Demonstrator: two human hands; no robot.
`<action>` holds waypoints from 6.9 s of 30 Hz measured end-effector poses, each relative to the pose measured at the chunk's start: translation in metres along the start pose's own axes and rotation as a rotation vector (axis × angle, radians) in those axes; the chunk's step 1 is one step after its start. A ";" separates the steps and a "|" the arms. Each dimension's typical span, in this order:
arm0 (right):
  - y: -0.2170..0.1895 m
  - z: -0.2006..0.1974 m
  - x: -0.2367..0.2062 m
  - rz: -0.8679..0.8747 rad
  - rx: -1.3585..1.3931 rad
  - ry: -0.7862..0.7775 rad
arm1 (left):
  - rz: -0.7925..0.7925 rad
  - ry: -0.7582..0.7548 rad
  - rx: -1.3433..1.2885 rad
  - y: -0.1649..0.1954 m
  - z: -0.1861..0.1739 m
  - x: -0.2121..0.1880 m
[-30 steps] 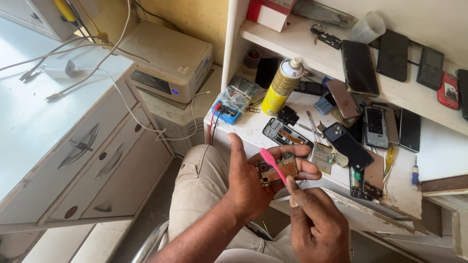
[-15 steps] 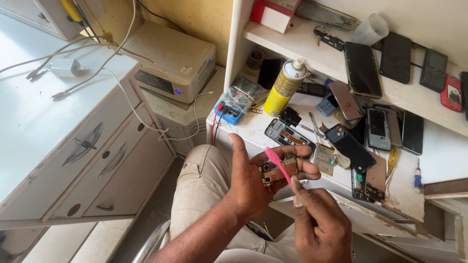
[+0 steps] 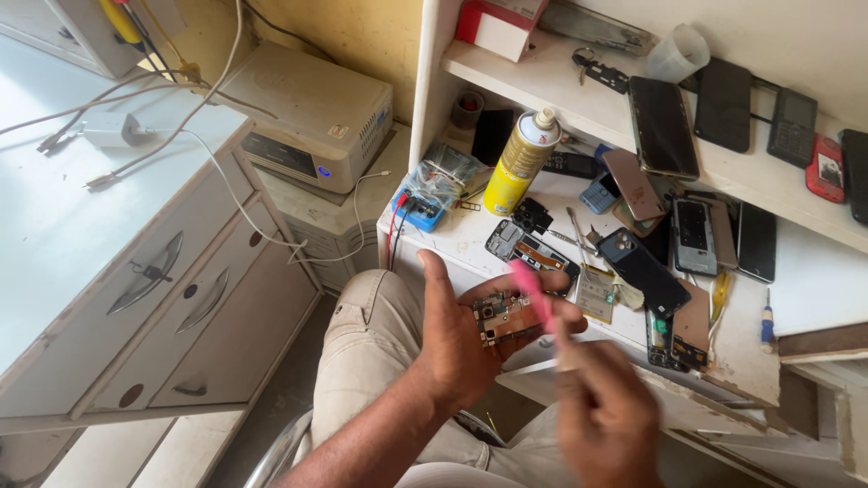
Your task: The person holds a disassembled phone motherboard in one hand and scrubs its surface with a small brush, then uses a metal tool on the board. They then align the motherboard into the phone frame and press it into place, working over a cluttered repair bench.
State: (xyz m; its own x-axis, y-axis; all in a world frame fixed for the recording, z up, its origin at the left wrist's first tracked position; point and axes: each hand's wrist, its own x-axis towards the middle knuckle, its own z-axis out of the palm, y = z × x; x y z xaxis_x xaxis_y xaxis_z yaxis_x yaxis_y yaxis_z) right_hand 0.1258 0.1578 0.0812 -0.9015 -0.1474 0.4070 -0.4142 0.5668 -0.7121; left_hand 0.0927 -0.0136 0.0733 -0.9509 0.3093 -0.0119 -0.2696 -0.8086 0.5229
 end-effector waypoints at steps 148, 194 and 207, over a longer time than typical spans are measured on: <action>0.058 0.001 0.000 0.414 0.722 0.026 | 0.005 0.192 -0.383 -0.014 -0.010 0.015; 0.003 0.012 0.004 0.040 -0.277 -0.178 | 0.056 0.077 -0.167 -0.012 -0.023 0.009; 0.003 0.016 0.004 0.006 -0.274 -0.158 | -0.008 0.141 -0.112 -0.016 -0.026 0.010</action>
State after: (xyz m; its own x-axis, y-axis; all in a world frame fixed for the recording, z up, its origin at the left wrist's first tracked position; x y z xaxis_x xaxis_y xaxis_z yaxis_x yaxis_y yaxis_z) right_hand 0.1188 0.1459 0.0720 -0.9211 -0.2557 0.2938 -0.3790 0.7622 -0.5249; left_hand 0.0836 -0.0107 0.0427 -0.9585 0.2488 -0.1392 -0.2848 -0.8595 0.4244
